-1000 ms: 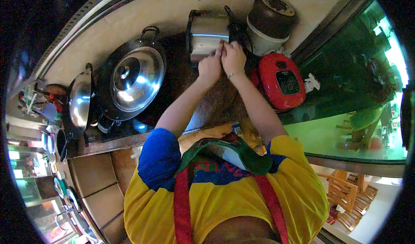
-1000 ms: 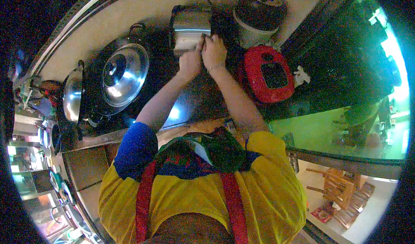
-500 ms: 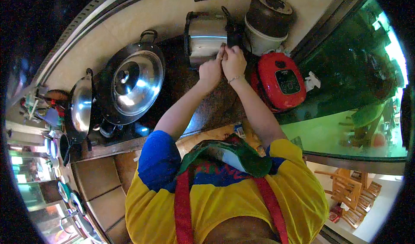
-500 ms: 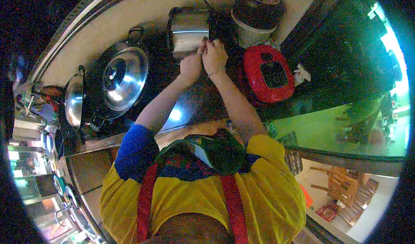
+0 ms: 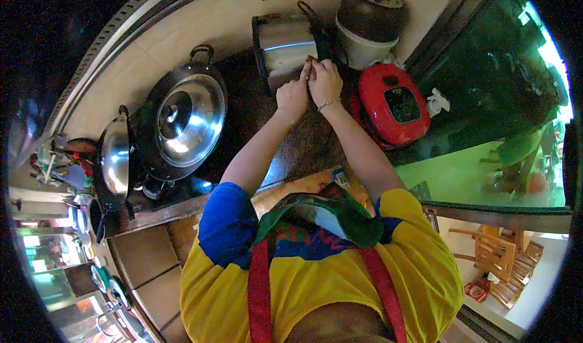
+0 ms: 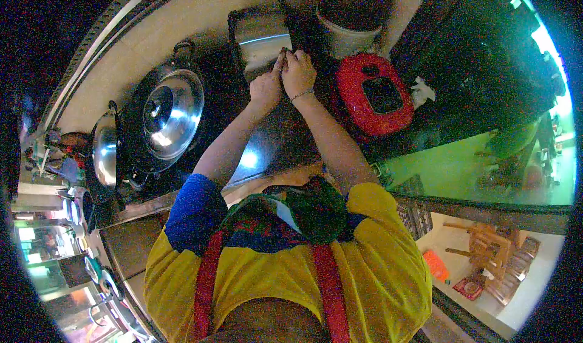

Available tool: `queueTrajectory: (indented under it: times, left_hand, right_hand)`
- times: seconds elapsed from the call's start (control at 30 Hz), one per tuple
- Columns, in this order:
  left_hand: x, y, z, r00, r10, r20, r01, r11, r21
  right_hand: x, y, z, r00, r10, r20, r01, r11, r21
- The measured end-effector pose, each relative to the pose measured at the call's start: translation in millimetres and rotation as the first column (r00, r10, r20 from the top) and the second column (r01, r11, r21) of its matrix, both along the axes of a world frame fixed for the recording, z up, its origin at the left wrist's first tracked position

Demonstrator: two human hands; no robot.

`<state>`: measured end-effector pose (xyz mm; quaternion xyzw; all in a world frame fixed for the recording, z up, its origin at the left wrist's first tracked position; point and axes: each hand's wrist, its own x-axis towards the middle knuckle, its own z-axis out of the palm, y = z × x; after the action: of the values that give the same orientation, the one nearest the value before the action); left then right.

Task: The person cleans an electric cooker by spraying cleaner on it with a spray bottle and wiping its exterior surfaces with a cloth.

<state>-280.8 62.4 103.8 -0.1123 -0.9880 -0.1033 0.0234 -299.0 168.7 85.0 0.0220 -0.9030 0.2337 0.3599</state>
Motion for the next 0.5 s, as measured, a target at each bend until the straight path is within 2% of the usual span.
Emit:
queueTrajectory:
  times: [0.07,0.13,0.17,0.2,0.23,0.27,0.3,0.37,0.43,0.5]
  left_hand:
    - [5,-5,-4,1.000,-0.019,0.018,0.019,1.000,-0.021]
    - [-2,-10,-10,0.989,-0.067,-0.135,0.061,0.997,-0.051]
    - [-12,-12,-15,0.989,-0.066,-0.135,0.060,0.997,-0.052]
    - [-29,-15,-23,0.953,-0.062,-0.298,0.081,0.995,0.052]
    - [-33,-14,-12,0.936,-0.059,-0.347,0.064,0.998,0.000]
    - [-37,-13,-1,0.916,-0.057,-0.396,0.040,0.998,-0.050]
    - [-42,-11,10,0.917,-0.056,-0.395,0.039,0.998,-0.050]
    - [-61,-7,22,0.952,-0.088,-0.295,0.066,0.994,-0.084]
    - [-66,0,20,0.955,-0.059,-0.292,0.045,0.998,-0.054]
    - [-62,4,12,0.892,-0.066,-0.447,0.017,0.993,-0.113]
  right_hand:
    - [6,-1,-5,1.000,0.010,-0.002,-0.010,0.999,-0.042]
    - [-2,2,-1,0.994,0.049,-0.095,-0.055,0.997,-0.060]
    - [-9,3,1,0.994,0.050,-0.096,-0.056,0.997,-0.061]
    - [-17,3,11,0.996,0.036,-0.077,-0.039,0.998,-0.041]
    - [-25,4,19,0.998,0.021,-0.056,-0.022,0.999,-0.023]
    - [-34,6,27,0.998,0.031,0.064,-0.029,0.999,-0.020]
    - [-42,6,32,0.997,0.032,0.065,-0.031,0.999,-0.020]
    - [-53,4,40,0.996,0.016,-0.083,-0.022,0.998,-0.064]
    - [-58,4,30,0.999,0.008,-0.053,-0.012,0.997,-0.072]
    - [-56,5,9,0.993,-0.024,-0.115,0.007,0.989,-0.147]
